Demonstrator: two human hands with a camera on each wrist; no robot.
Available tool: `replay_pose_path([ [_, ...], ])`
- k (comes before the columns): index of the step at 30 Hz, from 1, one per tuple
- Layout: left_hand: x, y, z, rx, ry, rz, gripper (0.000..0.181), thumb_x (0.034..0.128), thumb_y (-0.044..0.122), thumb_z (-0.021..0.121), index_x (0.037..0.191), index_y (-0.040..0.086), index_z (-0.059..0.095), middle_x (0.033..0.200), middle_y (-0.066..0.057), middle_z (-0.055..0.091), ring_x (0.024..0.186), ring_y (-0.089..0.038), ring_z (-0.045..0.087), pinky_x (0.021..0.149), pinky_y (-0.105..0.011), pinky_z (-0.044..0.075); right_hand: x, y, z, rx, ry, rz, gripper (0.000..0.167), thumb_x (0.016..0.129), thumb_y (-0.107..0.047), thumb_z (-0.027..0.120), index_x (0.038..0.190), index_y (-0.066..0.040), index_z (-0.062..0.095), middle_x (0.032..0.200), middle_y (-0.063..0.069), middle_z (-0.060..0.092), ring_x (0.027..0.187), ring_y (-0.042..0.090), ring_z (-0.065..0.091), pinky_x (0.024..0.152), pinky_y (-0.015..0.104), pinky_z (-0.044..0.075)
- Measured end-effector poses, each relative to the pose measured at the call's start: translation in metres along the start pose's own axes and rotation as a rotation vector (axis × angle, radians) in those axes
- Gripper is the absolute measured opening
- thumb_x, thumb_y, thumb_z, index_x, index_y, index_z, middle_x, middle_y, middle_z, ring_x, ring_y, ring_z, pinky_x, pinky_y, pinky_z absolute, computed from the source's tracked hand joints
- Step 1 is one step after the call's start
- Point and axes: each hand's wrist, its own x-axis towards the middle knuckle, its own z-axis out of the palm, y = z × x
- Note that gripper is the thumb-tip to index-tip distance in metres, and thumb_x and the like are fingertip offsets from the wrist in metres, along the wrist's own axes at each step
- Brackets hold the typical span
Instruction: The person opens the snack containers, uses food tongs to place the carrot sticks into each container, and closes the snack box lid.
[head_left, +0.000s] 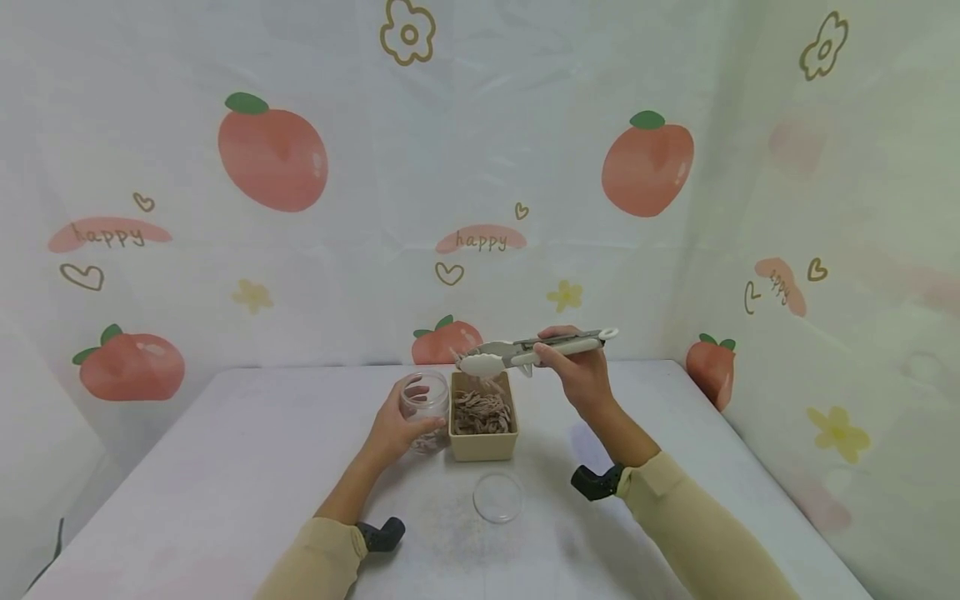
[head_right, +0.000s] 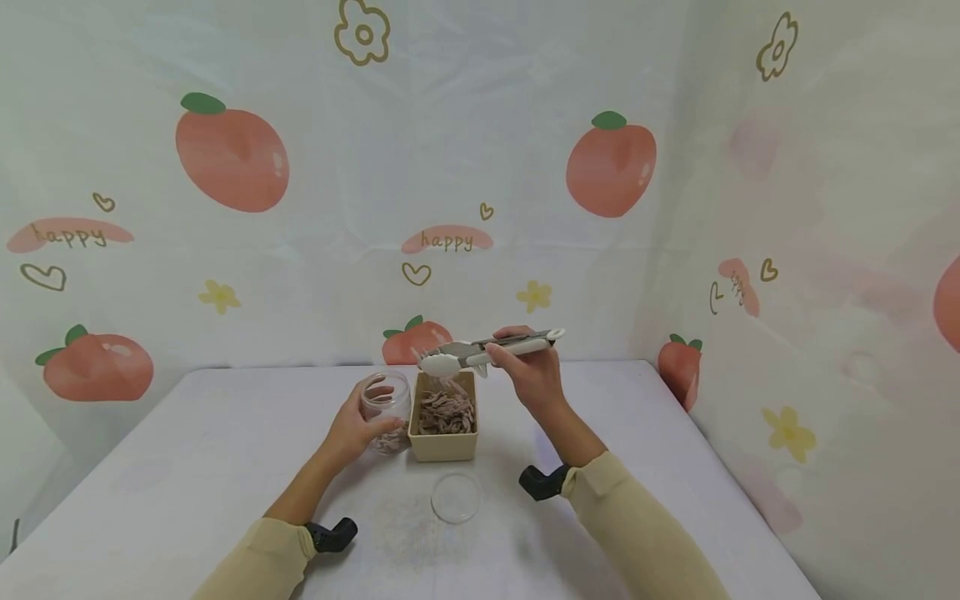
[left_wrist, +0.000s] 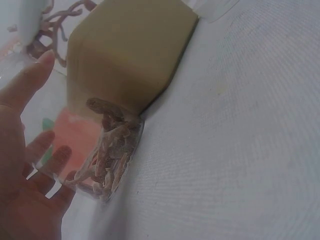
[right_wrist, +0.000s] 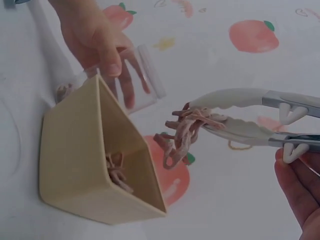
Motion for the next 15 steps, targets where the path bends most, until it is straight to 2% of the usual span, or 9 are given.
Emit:
replay_pose_path([
  [3, 0.000, 0.001, 0.000, 0.002, 0.001, -0.002, 0.089, 0.0759, 0.029, 0.085, 0.146, 0.014, 0.033, 0.135, -0.014, 0.053, 0.126, -0.037, 0.047, 0.105, -0.053, 0.036, 0.005, 0.008, 0.001, 0.026, 0.011, -0.033, 0.018, 0.088, 0.005, 0.065, 0.104, 0.014, 0.063, 0.096, 0.033, 0.064, 0.079, 0.014, 0.068, 0.071, 0.034, 0.057],
  [7, 0.000, 0.000, -0.001, 0.003, 0.005, -0.001, 0.090, 0.0751, 0.028, 0.085, 0.146, 0.014, 0.033, 0.134, -0.013, 0.053, 0.126, -0.036, 0.048, 0.105, -0.052, 0.036, 0.011, 0.012, 0.005, 0.051, 0.021, -0.066, 0.017, 0.088, 0.003, 0.067, 0.103, 0.010, 0.064, 0.092, 0.018, 0.068, 0.079, 0.017, 0.068, 0.071, 0.041, 0.057],
  [10, 0.001, -0.001, -0.001, 0.008, 0.004, 0.004, 0.090, 0.0751, 0.028, 0.085, 0.146, 0.013, 0.033, 0.134, -0.014, 0.053, 0.126, -0.036, 0.048, 0.106, -0.051, 0.036, 0.015, 0.008, 0.010, 0.072, 0.019, -0.079, 0.016, 0.088, 0.003, 0.066, 0.102, 0.010, 0.064, 0.091, 0.010, 0.068, 0.078, 0.017, 0.068, 0.071, 0.038, 0.057],
  [15, 0.000, 0.000, 0.000, 0.010, 0.004, 0.007, 0.090, 0.0744, 0.028, 0.086, 0.146, 0.013, 0.033, 0.134, -0.013, 0.054, 0.127, -0.034, 0.048, 0.106, -0.049, 0.036, 0.021, 0.001, 0.021, 0.148, 0.012, -0.098, 0.017, 0.088, 0.007, 0.064, 0.103, 0.014, 0.061, 0.091, 0.011, 0.066, 0.078, 0.016, 0.068, 0.070, 0.033, 0.057],
])
